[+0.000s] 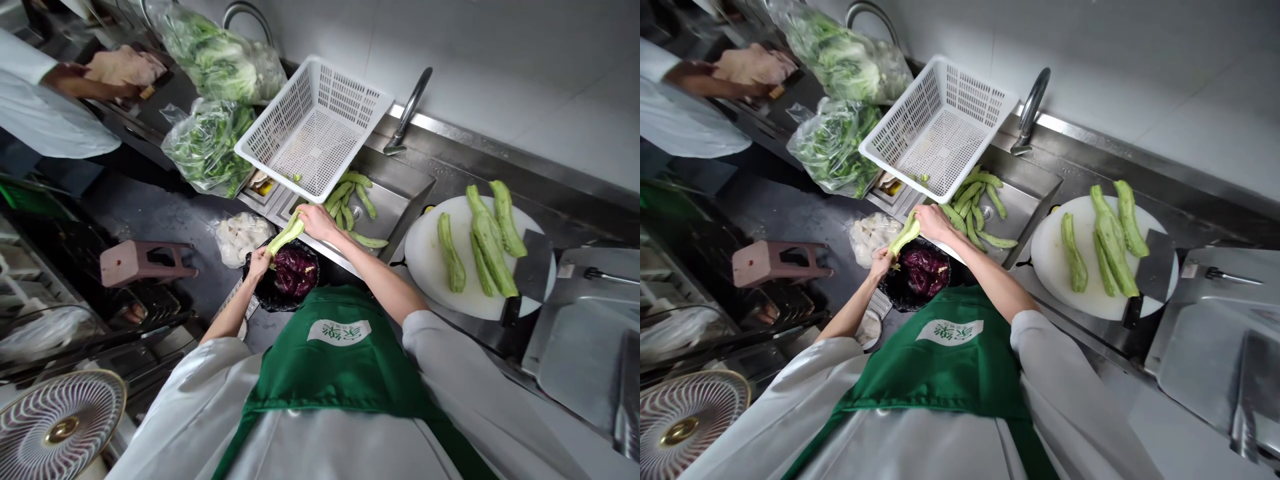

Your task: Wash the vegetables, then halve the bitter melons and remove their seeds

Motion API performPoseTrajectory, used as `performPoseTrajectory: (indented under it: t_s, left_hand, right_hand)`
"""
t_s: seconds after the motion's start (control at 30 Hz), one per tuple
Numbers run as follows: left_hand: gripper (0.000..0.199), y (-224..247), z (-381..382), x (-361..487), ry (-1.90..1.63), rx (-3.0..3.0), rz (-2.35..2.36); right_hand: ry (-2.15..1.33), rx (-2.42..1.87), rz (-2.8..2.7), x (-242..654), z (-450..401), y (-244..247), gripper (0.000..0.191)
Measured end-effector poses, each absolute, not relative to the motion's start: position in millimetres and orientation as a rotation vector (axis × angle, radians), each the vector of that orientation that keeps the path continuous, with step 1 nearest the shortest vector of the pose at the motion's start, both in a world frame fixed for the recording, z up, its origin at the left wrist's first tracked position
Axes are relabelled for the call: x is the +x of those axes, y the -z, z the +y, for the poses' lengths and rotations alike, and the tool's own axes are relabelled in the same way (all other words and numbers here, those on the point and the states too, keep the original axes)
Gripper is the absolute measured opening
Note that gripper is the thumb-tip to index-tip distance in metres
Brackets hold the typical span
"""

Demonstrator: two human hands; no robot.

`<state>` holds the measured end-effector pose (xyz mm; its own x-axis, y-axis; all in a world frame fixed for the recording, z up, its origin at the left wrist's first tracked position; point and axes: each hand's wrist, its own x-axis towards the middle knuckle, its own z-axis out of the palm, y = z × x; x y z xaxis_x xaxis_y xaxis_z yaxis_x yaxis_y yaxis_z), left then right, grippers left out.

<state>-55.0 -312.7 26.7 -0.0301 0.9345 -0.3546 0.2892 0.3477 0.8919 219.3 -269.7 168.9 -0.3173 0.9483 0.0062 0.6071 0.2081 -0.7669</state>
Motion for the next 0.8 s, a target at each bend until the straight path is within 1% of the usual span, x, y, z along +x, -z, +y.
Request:
performPoseTrajectory:
  t_s: [0.1, 0.2, 0.27, 0.43, 0.57, 0.73, 0.77, 0.8]
  left_hand:
    - [0.014, -29, -314, -61, -0.744, 1.098, 1.477]
    - [0.02, -31, -318, -68, -0.679, 0.925, 1.364]
    - [0.02, -31, -321, -69, -0.668, 0.842, 1.341]
    - [0.014, -25, -324, -61, -0.775, 0.803, 1.425]
    - [0.024, -18, -325, -66, -0.791, 0.855, 1.487]
    - [0.025, -3, -342, -97, -0.609, 1.09, 1.611]
    - [0.025, 2, -346, -106, -0.551, 1.121, 1.628]
    - [0.024, 8, -350, -115, -0.414, 1.215, 1.685]
  right_hand:
    - [-0.94, -1.429, -1.998, 220, -269, -170, 0.031]
    - [-0.932, -1.43, -1.999, 222, -270, -170, 0.03]
    - [-0.919, -1.427, -2.0, 226, -271, -170, 0.029]
    - [-0.901, -1.405, -1.974, 232, -269, -170, 0.029]
    - [-0.93, -1.411, -1.958, 235, -270, -174, 0.029]
    - [-0.869, -1.479, -1.74, 264, -280, -172, 0.028]
    - [-0.87, -1.499, -1.642, 276, -284, -169, 0.028]
    - [-0.891, -1.52, -1.526, 291, -290, -164, 0.028]
